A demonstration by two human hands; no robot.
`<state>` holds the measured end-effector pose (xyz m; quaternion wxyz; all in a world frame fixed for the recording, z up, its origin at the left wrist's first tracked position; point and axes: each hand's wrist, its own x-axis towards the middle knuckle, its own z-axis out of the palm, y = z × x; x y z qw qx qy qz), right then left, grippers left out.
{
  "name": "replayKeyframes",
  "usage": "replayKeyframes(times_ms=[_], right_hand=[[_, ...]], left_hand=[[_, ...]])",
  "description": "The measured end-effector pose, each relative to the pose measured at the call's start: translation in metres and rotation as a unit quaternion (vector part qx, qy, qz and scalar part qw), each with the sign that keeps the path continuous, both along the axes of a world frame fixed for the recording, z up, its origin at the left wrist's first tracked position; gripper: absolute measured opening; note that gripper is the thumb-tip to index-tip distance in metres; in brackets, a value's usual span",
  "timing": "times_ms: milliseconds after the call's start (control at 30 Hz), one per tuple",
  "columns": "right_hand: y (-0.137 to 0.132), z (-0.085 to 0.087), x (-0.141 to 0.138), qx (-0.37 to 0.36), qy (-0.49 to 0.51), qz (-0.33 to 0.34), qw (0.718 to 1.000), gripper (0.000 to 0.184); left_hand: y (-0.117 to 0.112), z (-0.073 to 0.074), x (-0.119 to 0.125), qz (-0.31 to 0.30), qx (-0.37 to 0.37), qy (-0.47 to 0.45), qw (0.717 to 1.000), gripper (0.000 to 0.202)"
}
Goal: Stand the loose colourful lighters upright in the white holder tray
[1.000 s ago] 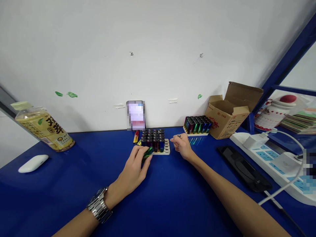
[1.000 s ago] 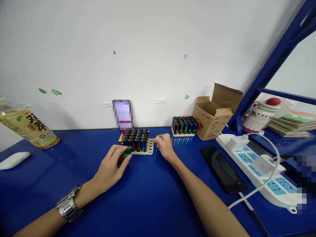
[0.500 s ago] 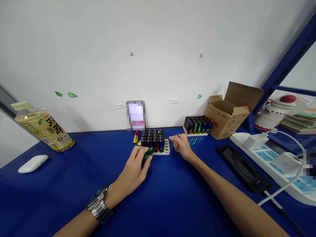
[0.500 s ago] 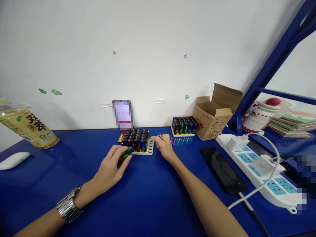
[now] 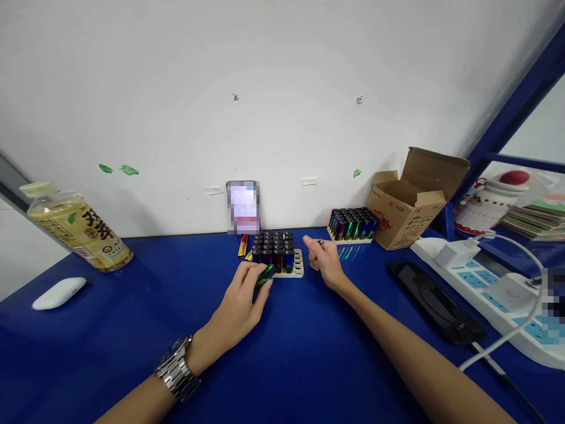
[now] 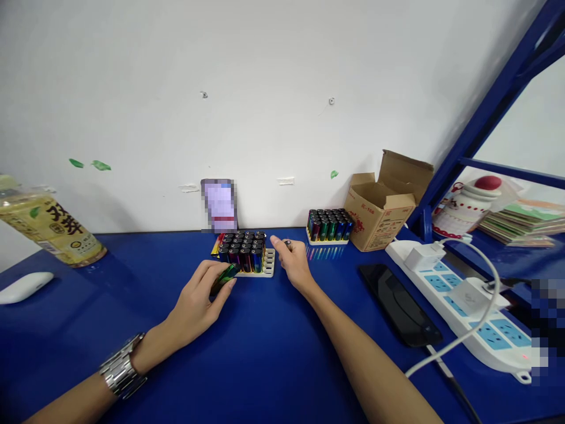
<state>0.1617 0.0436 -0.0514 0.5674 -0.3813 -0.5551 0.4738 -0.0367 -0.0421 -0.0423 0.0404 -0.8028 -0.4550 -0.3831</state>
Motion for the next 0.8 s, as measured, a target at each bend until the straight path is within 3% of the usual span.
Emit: replayKeyframes(times_ms=[100, 233, 333, 500, 800], right_hand=[[0.007, -0.006, 0.0, 0.054, 0.013, -0.049, 0.997, 0.043], [0.015, -0.013, 0.001, 0.06, 0.004, -0.079, 0.995, 0.047], [0.015, -0.012, 0.001, 0.075, -0.009, -0.072, 0.995, 0.036], [0.01, -0.006, 0.001, 0.095, -0.057, -0.127, 0.986, 0.029], [0.006, -0.004, 0.0, 0.04, -0.047, -0.059, 0.996, 0.03]], left_hand=[[0.0, 0.0, 0.0, -0.002, -0.003, -0.001, 1.0, 0.021], [-0.001, 0.0, 0.0, -0.004, -0.011, 0.001, 1.0, 0.02], [-0.001, -0.001, 0.0, -0.007, -0.015, -0.002, 1.0, 0.02], [-0.001, -0.001, 0.0, -0.017, -0.028, 0.004, 0.999, 0.02], [-0.001, -0.001, 0.0, -0.038, -0.064, 0.014, 0.997, 0.022]])
